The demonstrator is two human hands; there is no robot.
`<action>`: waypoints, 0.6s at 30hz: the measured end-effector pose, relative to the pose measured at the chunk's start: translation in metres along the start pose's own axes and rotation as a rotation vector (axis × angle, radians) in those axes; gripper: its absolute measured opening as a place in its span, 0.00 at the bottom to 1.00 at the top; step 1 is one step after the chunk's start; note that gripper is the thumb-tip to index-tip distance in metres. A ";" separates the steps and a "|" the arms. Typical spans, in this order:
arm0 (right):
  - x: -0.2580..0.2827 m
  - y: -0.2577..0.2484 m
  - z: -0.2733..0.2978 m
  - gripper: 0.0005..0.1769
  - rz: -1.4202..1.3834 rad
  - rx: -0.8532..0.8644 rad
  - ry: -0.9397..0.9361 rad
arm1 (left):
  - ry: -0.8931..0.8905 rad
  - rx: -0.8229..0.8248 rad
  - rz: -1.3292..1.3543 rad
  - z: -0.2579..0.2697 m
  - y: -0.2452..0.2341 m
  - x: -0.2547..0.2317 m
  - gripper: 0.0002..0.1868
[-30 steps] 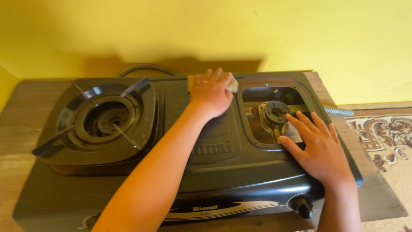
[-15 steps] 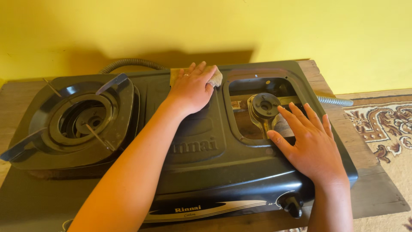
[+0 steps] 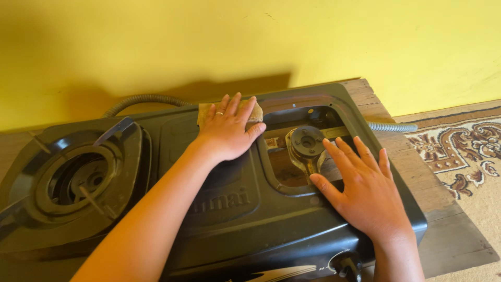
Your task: The person wipes the surface of a portable gas stove with a cloth. They clean around the burner assembly and the control knobs, moving the cloth back and forth across the black enamel surface.
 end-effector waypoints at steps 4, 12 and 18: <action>0.003 -0.002 0.000 0.40 0.003 -0.015 -0.012 | 0.091 -0.042 -0.040 -0.044 -0.002 -0.010 0.44; 0.007 -0.006 -0.002 0.39 0.010 -0.019 -0.038 | 0.394 0.079 -0.054 -0.137 0.008 -0.162 0.32; 0.005 -0.007 0.000 0.38 0.010 -0.041 -0.060 | 0.617 0.062 -0.001 -0.147 0.014 -0.170 0.33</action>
Point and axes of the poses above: each hand's wrist, its own z-axis away from the middle knuckle, its own y-axis out of the palm, x = y × z, the point moved 10 cm from there along -z, towards the middle knuckle, and after that the axes turned 6 degrees about y, right-handed, at the moved point
